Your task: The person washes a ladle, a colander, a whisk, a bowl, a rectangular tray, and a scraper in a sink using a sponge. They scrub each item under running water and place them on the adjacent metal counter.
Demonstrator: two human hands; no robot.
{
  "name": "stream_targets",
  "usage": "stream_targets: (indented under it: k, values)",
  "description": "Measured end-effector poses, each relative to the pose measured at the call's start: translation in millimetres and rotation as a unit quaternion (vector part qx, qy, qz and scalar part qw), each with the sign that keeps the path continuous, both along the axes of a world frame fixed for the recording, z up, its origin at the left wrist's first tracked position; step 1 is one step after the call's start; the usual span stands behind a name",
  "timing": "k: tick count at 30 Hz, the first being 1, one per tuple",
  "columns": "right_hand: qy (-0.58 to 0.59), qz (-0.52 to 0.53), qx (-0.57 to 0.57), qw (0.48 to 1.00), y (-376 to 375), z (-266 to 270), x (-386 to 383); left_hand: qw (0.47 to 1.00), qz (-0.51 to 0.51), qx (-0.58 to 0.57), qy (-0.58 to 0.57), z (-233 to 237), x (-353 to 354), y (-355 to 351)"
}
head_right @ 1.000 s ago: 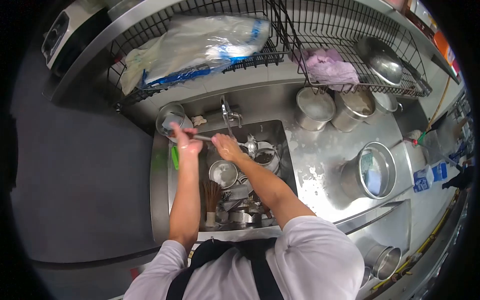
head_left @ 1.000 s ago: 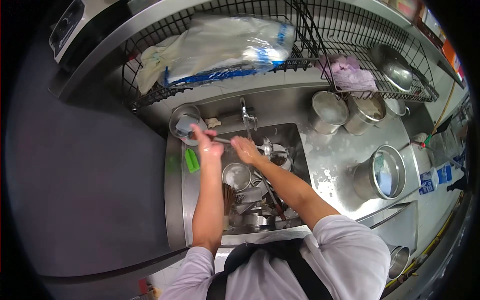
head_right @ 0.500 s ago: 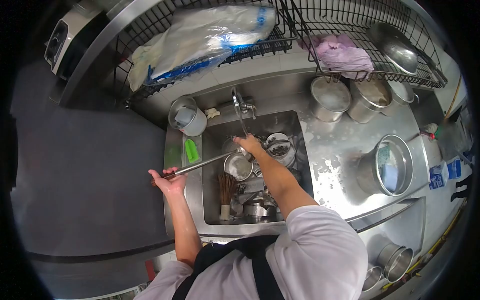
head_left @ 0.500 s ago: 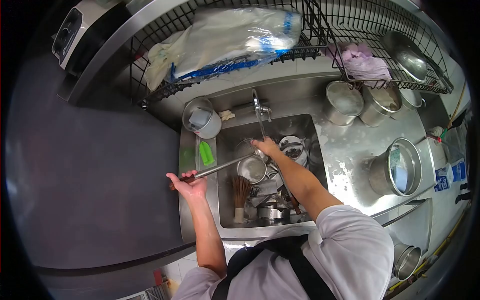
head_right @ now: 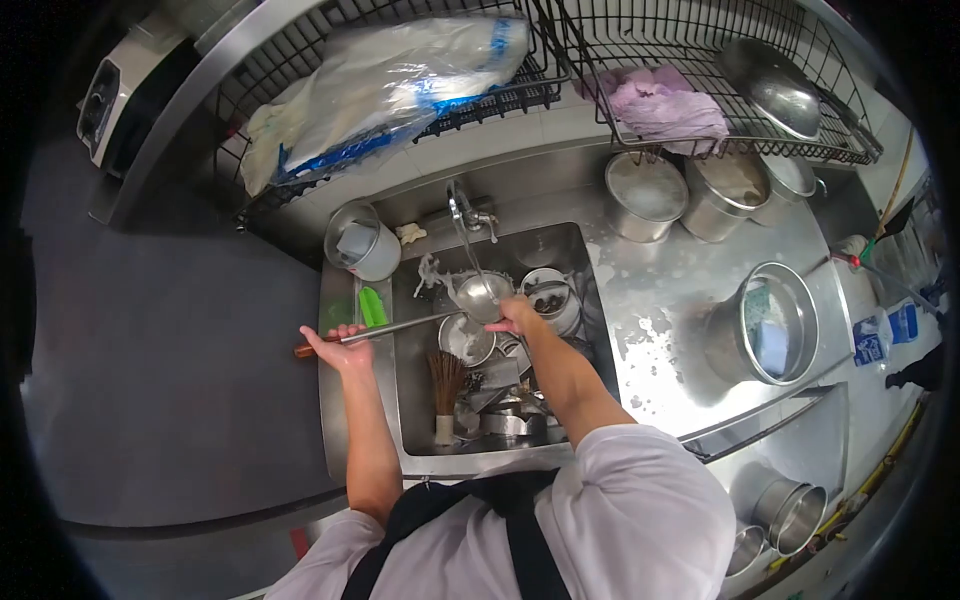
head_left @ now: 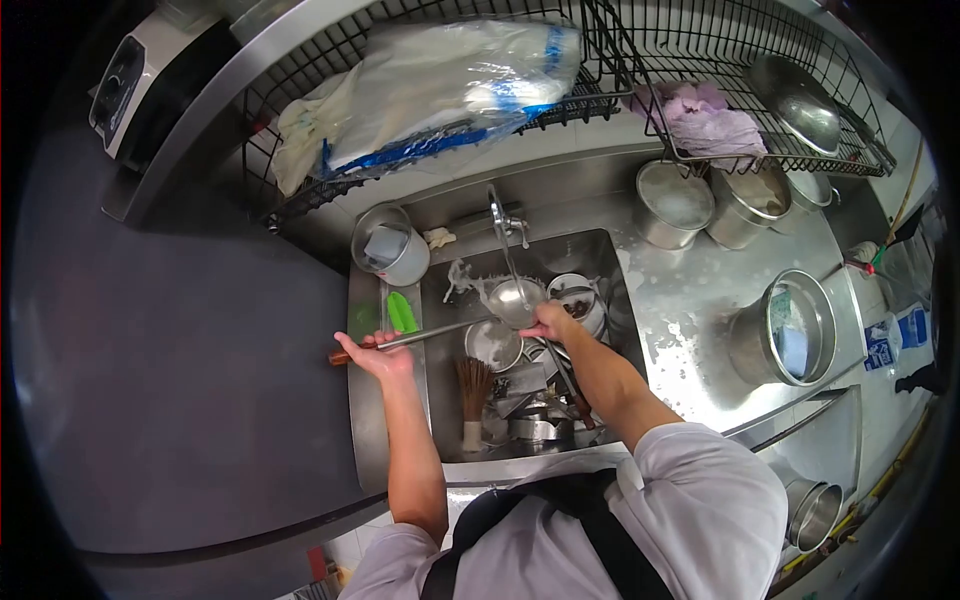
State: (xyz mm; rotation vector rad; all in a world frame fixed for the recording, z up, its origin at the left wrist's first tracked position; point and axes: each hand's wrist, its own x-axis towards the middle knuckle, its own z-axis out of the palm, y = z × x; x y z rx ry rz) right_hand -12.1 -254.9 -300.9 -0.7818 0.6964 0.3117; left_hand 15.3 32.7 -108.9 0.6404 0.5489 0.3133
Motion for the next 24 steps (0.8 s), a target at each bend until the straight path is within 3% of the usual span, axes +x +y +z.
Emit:
stream_targets:
  k: [1,4,5,7,10,13,19,22,24]
  values:
    - [0.024,-0.010,-0.059,0.998,2.8,-7.2,-3.8,1.000,-0.005,0.016,0.005,1.2,-2.1,-4.6]
    - [0.016,0.090,-0.290,0.953,-8.9,-6.4,-10.6,0.998,-0.038,0.036,-0.032,8.6,-2.4,-11.2]
    - [-0.031,0.119,-0.437,0.891,-13.5,-10.1,-6.3,0.996,-0.052,0.039,-0.054,11.5,-1.2,-11.8]
    - [-0.121,0.167,-0.689,0.694,-25.1,-28.2,13.6,0.985,-0.114,0.037,-0.124,20.2,4.8,-9.9]
    - [-0.221,0.215,-0.675,0.671,-37.7,2.0,43.9,0.962,-0.188,0.034,-0.196,33.8,8.1,-12.7]
    - [-0.339,0.387,-0.686,0.514,-33.5,49.4,66.8,0.934,-0.247,0.039,-0.256,38.2,12.3,-16.9]
    - [-0.398,0.523,-0.681,0.323,-1.2,80.2,67.8,0.848,-0.387,0.045,-0.360,40.2,28.4,-34.1]
    - [-0.355,0.524,-0.653,0.416,-2.6,83.3,55.4,0.844,-0.407,0.045,-0.347,41.5,41.9,-58.9]
    - [-0.304,0.482,-0.626,0.533,-5.8,76.1,46.2,0.862,-0.400,0.048,-0.309,38.2,50.2,-85.1]
